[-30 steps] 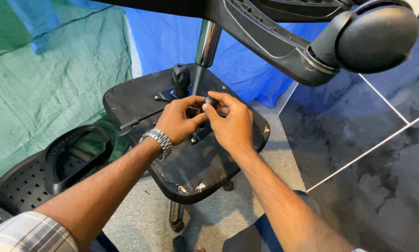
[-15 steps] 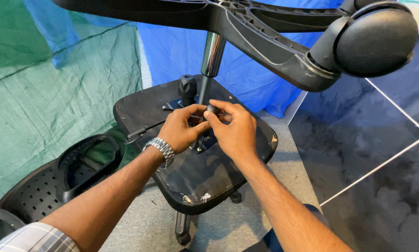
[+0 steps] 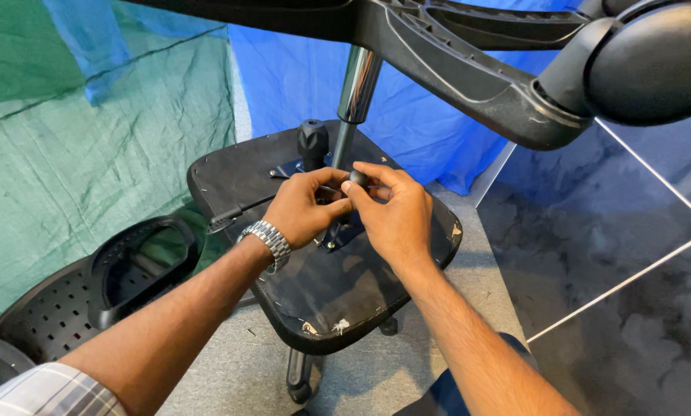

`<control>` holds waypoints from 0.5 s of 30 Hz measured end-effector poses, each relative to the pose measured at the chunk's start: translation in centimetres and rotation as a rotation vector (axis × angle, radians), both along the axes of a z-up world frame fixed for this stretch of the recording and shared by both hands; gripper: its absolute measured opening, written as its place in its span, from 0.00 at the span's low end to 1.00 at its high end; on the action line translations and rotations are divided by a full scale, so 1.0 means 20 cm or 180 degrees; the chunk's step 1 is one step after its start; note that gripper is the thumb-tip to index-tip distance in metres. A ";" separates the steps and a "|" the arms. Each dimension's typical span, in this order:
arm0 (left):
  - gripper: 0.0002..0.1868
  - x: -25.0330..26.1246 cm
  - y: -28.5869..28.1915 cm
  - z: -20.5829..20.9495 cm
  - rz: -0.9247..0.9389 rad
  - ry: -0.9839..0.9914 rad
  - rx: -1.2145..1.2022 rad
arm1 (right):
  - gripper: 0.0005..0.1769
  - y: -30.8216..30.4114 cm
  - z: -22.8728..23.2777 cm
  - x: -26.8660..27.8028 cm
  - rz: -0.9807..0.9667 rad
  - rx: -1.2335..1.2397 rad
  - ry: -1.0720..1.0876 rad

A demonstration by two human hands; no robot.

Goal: The person assembles an office chair by attaching the seat base to the gas lift column. They use an Allen key to tighten the central bolt, securing the components together.

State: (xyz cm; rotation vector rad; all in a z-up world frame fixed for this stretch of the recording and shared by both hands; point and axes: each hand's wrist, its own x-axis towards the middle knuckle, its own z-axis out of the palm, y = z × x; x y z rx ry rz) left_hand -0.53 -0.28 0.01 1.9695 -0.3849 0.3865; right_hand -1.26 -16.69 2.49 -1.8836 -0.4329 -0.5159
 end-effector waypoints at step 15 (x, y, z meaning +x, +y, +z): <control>0.23 0.06 0.06 0.01 -0.0763 0.0095 -0.0297 | 0.20 -0.02 -0.01 0.05 0.0147 -0.0038 -0.0108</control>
